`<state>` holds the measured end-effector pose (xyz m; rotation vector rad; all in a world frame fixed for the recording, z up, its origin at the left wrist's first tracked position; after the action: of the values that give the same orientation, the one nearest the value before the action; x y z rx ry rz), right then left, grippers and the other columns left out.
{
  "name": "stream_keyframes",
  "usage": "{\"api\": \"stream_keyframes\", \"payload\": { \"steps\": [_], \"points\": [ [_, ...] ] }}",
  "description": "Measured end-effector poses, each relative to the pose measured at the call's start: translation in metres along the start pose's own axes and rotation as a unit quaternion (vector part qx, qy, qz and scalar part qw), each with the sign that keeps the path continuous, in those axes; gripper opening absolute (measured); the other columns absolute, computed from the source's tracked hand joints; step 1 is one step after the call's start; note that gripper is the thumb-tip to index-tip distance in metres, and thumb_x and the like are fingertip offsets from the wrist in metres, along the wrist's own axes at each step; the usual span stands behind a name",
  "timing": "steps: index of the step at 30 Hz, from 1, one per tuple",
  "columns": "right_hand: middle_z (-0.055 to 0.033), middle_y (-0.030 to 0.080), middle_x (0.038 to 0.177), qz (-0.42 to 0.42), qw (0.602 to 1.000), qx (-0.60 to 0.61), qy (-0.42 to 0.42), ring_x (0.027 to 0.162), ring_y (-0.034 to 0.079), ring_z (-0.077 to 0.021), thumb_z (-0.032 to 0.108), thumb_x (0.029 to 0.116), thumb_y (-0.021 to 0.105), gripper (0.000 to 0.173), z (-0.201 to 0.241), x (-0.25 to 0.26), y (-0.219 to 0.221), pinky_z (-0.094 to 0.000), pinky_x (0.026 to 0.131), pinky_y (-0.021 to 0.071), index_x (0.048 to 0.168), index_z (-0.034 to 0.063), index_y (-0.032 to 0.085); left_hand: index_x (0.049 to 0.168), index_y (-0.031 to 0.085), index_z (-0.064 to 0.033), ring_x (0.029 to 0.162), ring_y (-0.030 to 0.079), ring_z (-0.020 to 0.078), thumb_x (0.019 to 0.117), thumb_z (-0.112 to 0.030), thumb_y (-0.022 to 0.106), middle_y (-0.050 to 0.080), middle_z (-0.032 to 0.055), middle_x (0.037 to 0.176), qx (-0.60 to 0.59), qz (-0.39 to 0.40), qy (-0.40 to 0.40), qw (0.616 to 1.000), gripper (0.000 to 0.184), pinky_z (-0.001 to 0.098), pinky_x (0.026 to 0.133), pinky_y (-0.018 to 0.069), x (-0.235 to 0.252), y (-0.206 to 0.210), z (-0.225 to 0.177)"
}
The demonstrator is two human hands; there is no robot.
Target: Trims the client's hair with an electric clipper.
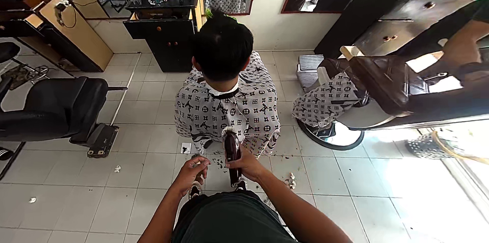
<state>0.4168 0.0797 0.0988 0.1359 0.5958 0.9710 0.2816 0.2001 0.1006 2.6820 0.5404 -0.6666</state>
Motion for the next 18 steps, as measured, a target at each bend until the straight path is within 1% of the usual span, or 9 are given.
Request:
{"api": "stream_keyframes", "payload": {
  "steps": [2,5,7,9,11,13,14,16,18],
  "points": [
    [-0.01,0.063,0.114,0.035,0.99,-0.134,0.005,0.095,0.067,-0.0146,0.0,0.0673,0.081,0.088,0.002,-0.006,0.015,-0.0322,0.085,0.0581,0.144,0.0018,0.039,0.107,0.063,-0.0072,0.06,0.063,0.0076,0.1098,-0.021,0.033,0.064,-0.0011,0.073,-0.093,0.03,-0.004,0.995,0.033,0.0201,0.051,0.0529,0.005,-0.005,0.002],
    [-0.0041,0.066,0.093,0.108,0.971,-0.21,0.048,0.067,0.065,-0.0115,0.014,0.0758,0.084,0.065,-0.007,-0.012,0.046,-0.0293,0.064,0.0585,0.131,0.0075,0.05,0.105,0.061,-0.0107,0.063,0.064,0.0089,0.1118,-0.039,0.017,0.066,0.0005,0.076,-0.072,0.099,-0.058,0.991,0.053,0.0201,0.051,0.0514,0.004,-0.008,0.009],
    [-0.0053,0.065,0.094,0.142,0.954,-0.259,0.054,0.065,0.063,-0.0117,0.019,0.0801,0.085,0.061,-0.015,-0.012,0.066,-0.0292,0.063,0.0567,0.13,0.0076,0.051,0.104,0.057,-0.0138,0.067,0.065,0.0091,0.1111,-0.045,0.01,0.066,-0.0003,0.08,-0.018,0.16,-0.101,0.982,0.057,0.0208,0.053,0.0509,-0.002,-0.008,0.017],
    [-0.0097,0.064,0.099,0.151,0.932,-0.326,0.041,0.07,0.063,-0.0144,0.02,0.0837,0.083,0.06,-0.015,-0.009,0.083,-0.033,0.066,0.057,0.132,0.0057,0.051,0.107,0.059,-0.0131,0.068,0.065,0.0093,0.111,-0.045,0.012,0.067,0.001,0.082,-0.057,0.201,-0.113,0.971,0.057,0.0205,0.054,0.0516,-0.008,-0.013,0.023],
    [-0.016,0.065,0.107,0.161,0.908,-0.386,0.022,0.081,0.066,-0.0202,0.019,0.0854,0.081,0.061,-0.008,-0.008,0.102,-0.0395,0.074,0.0575,0.136,0.0032,0.051,0.109,0.058,-0.0137,0.069,0.065,0.0082,0.1088,-0.042,0.027,0.069,0.001,0.086,-0.116,0.228,-0.102,0.962,0.042,0.0198,0.057,0.0524,-0.013,-0.023,0.022],
    [-0.0219,0.065,0.113,0.171,0.877,-0.449,0.009,0.093,0.068,-0.0286,0.018,0.0862,0.082,0.062,0.0,-0.006,0.119,-0.0477,0.082,0.0559,0.137,0.0008,0.051,0.109,0.059,-0.0137,0.07,0.068,0.0092,0.0996,-0.04,0.055,0.072,0.0021,0.089,-0.158,0.189,-0.096,0.964,0.028,0.0217,0.058,0.0547,-0.018,-0.04,0.019],
    [-0.0228,0.065,0.112,0.167,0.856,-0.489,0.016,0.095,0.067,-0.0319,0.019,0.0864,0.082,0.06,0.002,-0.005,0.124,-0.0514,0.083,0.0548,0.136,0.0009,0.052,0.111,0.058,-0.0128,0.069,0.068,0.0098,0.0948,-0.034,0.062,0.072,0.003,0.09,-0.178,0.141,-0.09,0.97,0.026,0.0227,0.057,0.0553,-0.019,-0.052,0.015],
    [-0.0239,0.066,0.113,0.13,0.8,-0.581,0.072,0.104,0.065,-0.0402,0.024,0.087,0.081,0.058,0.002,0.001,0.123,-0.0618,0.088,0.0505,0.135,0.0041,0.055,0.112,0.057,-0.0078,0.065,0.066,0.0103,0.0989,-0.014,0.051,0.07,0.0058,0.087,-0.216,0.022,-0.056,0.974,0.016,0.023,0.054,0.0538,-0.018,-0.085,0.005],
    [-0.0234,0.067,0.116,0.074,0.777,-0.616,0.107,0.109,0.064,-0.0427,0.026,0.0869,0.079,0.057,-0.003,0.006,0.117,-0.0657,0.091,0.0488,0.135,0.0072,0.055,0.109,0.056,-0.0073,0.066,0.067,0.0118,0.1073,-0.015,0.038,0.069,0.0069,0.084,-0.286,-0.056,-0.022,0.956,0.02,0.0236,0.055,0.0559,-0.019,-0.115,-0.002]
  ]
}}
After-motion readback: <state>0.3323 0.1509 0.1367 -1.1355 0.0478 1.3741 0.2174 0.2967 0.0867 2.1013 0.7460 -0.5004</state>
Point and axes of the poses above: each hand's wrist, its own x-axis towards the middle knuckle, its own y-axis out of the palm, z = x × y, the point moved 10 cm from there along x, towards the middle knuckle
